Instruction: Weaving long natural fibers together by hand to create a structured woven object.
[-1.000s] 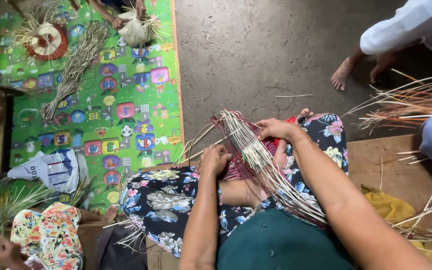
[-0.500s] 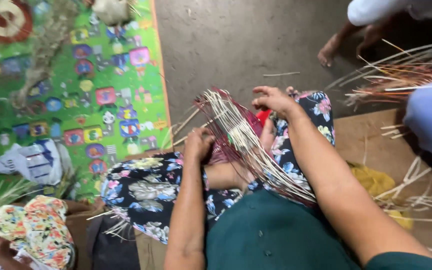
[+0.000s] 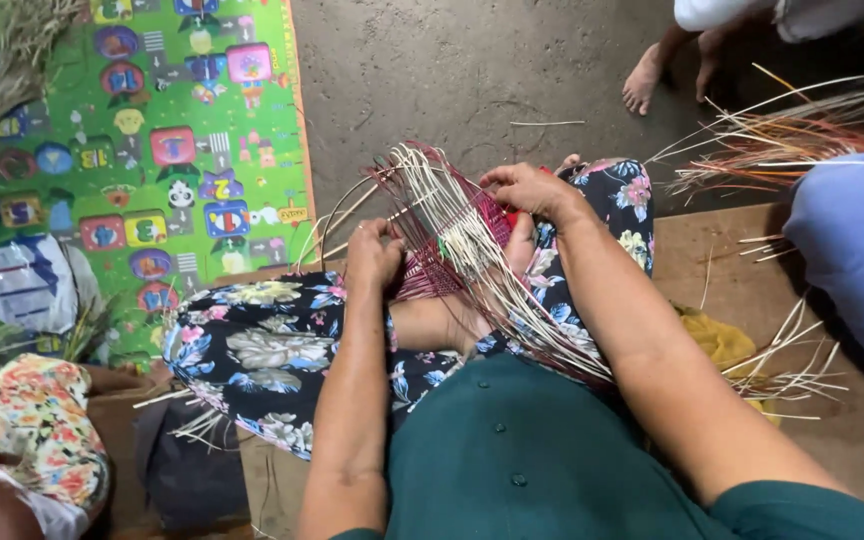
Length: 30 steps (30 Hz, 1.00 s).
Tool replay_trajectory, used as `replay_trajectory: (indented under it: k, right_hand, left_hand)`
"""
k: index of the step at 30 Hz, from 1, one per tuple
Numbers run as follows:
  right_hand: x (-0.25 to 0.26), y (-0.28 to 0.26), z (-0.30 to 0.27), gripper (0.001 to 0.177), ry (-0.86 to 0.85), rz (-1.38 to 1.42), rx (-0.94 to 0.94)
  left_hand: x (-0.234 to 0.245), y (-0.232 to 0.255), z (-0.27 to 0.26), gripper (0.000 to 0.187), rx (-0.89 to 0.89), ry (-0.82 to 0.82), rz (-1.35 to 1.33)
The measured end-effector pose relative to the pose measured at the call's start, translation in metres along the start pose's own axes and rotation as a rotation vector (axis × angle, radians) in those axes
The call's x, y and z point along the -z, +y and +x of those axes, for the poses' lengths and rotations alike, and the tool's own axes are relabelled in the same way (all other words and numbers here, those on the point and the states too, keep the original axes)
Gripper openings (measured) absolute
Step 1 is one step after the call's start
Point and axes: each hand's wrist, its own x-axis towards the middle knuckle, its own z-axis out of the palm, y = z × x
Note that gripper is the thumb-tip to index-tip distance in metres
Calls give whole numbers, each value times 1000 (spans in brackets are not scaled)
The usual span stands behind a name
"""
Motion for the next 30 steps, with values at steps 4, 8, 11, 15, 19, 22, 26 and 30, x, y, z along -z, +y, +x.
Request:
replay_trajectory:
  k: [4,8,11,15,19,22,26,30]
  right_hand:
    - [-5,2,2,39,18,-313,54]
    - [-2,-7,-5,45,74,-590,183]
    - [-17,-2,-17,62,101,-914,228]
    - [-42,5,-33,62,268,-1086,561]
    - [-64,-17,-76,65,276,-1257,744]
    - [-82,-20,-104,61,-32,-1049,849]
    - [-81,-11,-111,46,-252,-807,1239]
    - [-38,-91,-146,12,-531,-506,800]
  left_hand:
    - [-10,-12,7,9,59,-34,22]
    - [5,13,3,30,35,-166,214]
    - [-2,5,5,25,-19,-190,321]
    - [-7,1,7,22,-33,-188,339]
    - [-13,-9,13,24,-32,-204,346]
    - [-15,-13,13,21,-37,-207,352]
    - [-16,-12,16,21,-39,-218,378]
    - [-17,-17,14,23,-85,-195,390]
